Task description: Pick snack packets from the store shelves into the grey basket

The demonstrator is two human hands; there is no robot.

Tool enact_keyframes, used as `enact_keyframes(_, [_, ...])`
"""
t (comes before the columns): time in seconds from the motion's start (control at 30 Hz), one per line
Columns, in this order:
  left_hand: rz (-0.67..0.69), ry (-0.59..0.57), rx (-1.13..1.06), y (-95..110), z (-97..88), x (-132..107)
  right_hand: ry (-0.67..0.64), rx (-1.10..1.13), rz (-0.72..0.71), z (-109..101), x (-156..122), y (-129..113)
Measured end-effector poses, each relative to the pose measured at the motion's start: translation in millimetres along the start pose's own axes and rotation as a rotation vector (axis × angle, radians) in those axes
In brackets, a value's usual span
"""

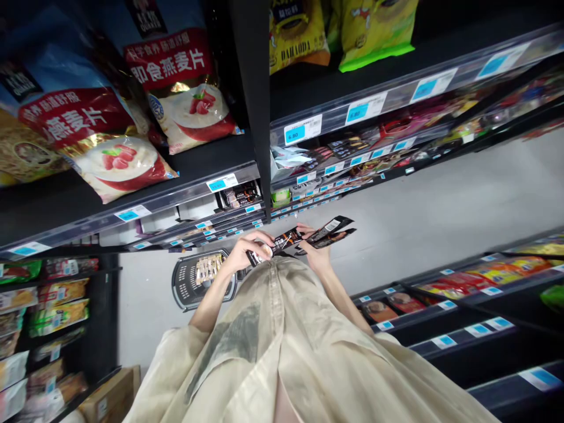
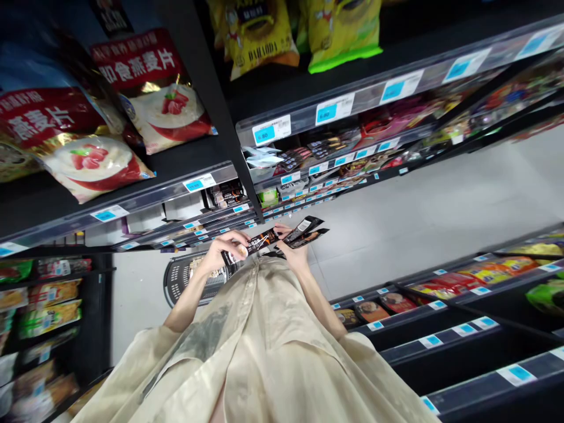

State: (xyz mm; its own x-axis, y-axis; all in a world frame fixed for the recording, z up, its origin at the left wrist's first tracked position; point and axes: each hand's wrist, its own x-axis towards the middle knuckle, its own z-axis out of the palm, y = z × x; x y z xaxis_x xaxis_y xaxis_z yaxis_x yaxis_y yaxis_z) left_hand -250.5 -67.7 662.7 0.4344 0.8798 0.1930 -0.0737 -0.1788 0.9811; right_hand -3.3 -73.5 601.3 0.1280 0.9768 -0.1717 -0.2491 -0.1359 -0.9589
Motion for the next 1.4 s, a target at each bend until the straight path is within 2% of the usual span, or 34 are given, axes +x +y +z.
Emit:
enact_keyframes(0.1, [0.030, 0.042, 0.022, -2, 1.9, -5, 0.005, -0.015, -0.016, 2, 0, -3])
enact_keyframes(0.2, [0.011, 0.086, 0.053, -3, 2.9, -7, 0.016, -0.037, 0.029, 1, -1, -5])
enact_keyframes(0.27, [-0.033, 0.174, 0.119, -2, 3.7, -7, 0.017, -0.031, 0.068, 0, -1, -6])
enact_keyframes(0.33, [-0.129, 0.310, 0.170, -3, 4.9, -7, 0.019, -0.011, 0.114, 1, -2, -7])
enact_keyframes(0.4, [-0.269, 0.418, 0.132, -5, 5.9, -8, 0.038, -0.012, 0.159, 4, -2, -8])
enact_keyframes(0.47, [-0.398, 0.449, 0.048, -6, 5.4, -9, 0.074, -0.031, 0.186, 8, -1, -8])
enact_keyframes(0.6, [-0.535, 0.404, -0.119, -7, -2.7, -10, 0.120, -0.056, 0.182, 13, 3, -11])
enact_keyframes(0.73, [-0.666, 0.316, -0.332, -11, -14.3, -11, 0.022, -0.123, 0.100, 7, 6, -16])
enact_keyframes(0.87, [-0.728, 0.130, -0.288, -28, -17.9, -21, -0.098, -0.166, 0.088, 2, 7, -18])
enact_keyframes(0.97, [-0.692, 0.086, -0.227, -48, -23.8, -28, -0.084, -0.102, 0.123, 2, 7, -12])
enact_keyframes(1.07, [-0.643, 0.161, -0.061, -67, -48.5, -24, 0.017, -0.009, 0.147, -1, 9, -2])
enact_keyframes(1.2, [-0.651, 0.283, 0.571, -79, -107.0, -2, 0.107, -0.007, 0.150, -17, 14, 9])
enact_keyframes(1.27, [-0.665, 0.342, 0.772, -82, -133.8, 14, 0.116, -0.025, 0.147, -27, 15, 13])
enact_keyframes(1.33, [-0.678, 0.360, 0.852, -89, -151.5, 34, 0.135, -0.041, 0.139, -35, 15, 14])
enact_keyframes(1.4, [-0.694, 0.335, 0.898, -100, -159.3, 56, 0.157, -0.051, 0.130, -40, 14, 14])
